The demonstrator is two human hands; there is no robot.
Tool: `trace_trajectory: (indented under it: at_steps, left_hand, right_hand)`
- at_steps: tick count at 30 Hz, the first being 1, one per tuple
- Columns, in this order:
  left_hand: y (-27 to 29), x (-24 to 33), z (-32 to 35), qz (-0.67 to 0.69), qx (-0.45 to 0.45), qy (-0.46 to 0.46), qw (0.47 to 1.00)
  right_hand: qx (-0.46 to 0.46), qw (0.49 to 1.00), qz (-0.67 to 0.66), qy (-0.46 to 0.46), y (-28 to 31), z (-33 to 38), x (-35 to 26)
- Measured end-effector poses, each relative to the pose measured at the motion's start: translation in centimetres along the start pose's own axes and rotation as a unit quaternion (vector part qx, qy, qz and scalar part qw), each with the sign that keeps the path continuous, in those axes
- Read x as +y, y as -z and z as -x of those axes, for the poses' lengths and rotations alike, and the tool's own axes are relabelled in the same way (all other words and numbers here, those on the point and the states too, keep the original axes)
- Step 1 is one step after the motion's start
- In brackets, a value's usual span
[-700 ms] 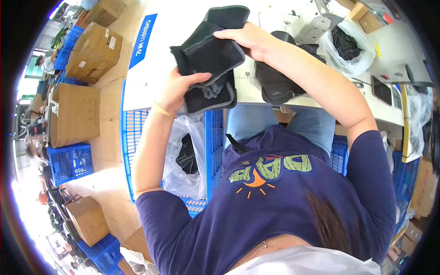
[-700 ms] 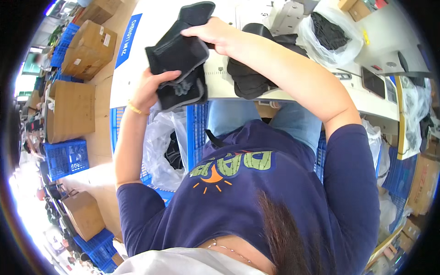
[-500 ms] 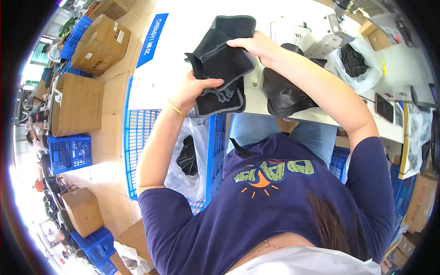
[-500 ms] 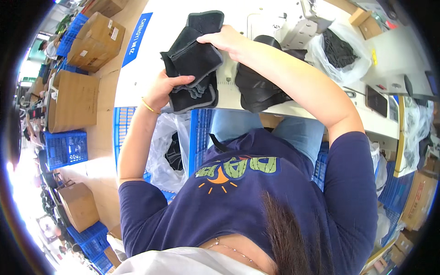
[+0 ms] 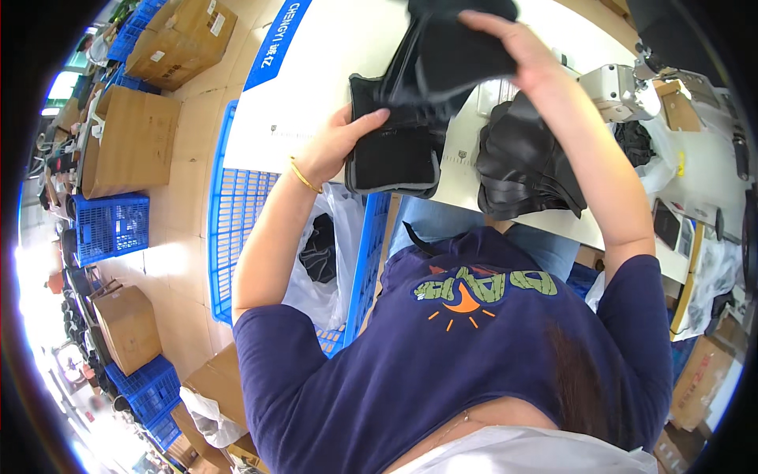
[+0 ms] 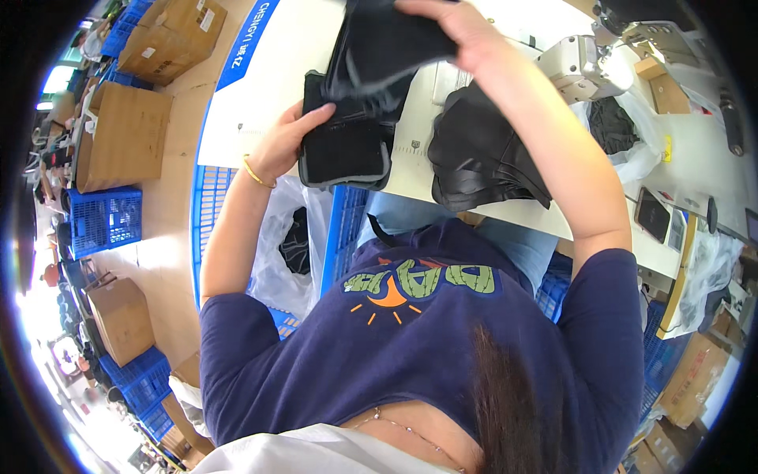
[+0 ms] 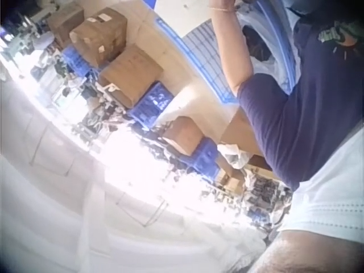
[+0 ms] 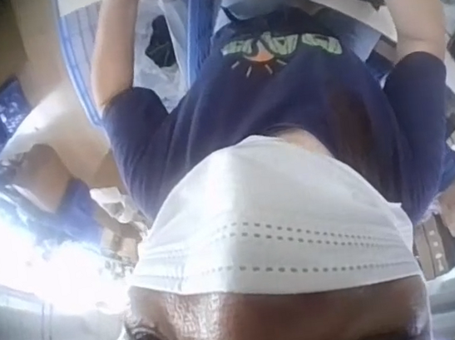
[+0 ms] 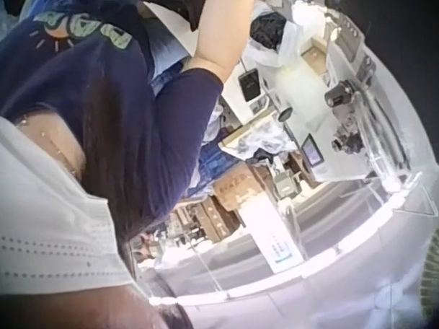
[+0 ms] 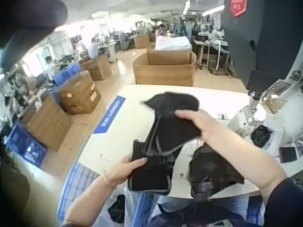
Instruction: Stitching black shoe upper components together using an industrial sewing machine.
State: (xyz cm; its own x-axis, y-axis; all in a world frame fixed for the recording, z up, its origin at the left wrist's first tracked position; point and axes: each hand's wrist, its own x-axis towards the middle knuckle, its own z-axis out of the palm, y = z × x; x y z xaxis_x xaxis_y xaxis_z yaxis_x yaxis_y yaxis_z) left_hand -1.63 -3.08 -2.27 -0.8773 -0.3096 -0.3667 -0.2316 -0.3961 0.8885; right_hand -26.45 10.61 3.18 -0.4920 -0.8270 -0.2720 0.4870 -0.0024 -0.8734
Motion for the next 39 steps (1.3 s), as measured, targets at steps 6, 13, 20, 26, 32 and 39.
trace_trajectory:
  at_steps: [6, 13, 20, 26, 32, 39]
  left_hand:
    - [-0.9, -1.2, -0.3, -0.030, 0.087, -0.053, 0.994]
    - [-1.0, -0.7, -1.0, 0.024, 0.110, -0.096, 0.989]
    - [-1.1, -0.6, -0.8, 0.056, 0.114, -0.106, 0.986]
    - [-1.1, -2.4, -2.6, -0.263, 0.268, -0.215, 0.902]
    - [-0.8, -2.1, -3.2, -0.243, 0.249, -0.245, 0.905]
    - [1.4, -1.3, -0.8, -0.399, 0.315, -0.284, 0.813]
  right_hand:
    - [0.055, 0.990, -0.129, 0.028, 2.7, 1.9, -2.4]
    - [-0.051, 0.991, -0.007, -0.123, -2.6, 4.6, 2.2]
    - [-0.066, 0.993, 0.059, -0.075, -2.6, 2.6, 6.6]
    - [-0.079, 0.990, 0.084, -0.078, -4.6, 2.7, 6.8]
    - [-0.014, 0.991, 0.097, -0.089, -3.9, 1.9, 6.6]
    - [-0.026, 0.996, 0.075, -0.028, -1.3, 3.7, 0.7]
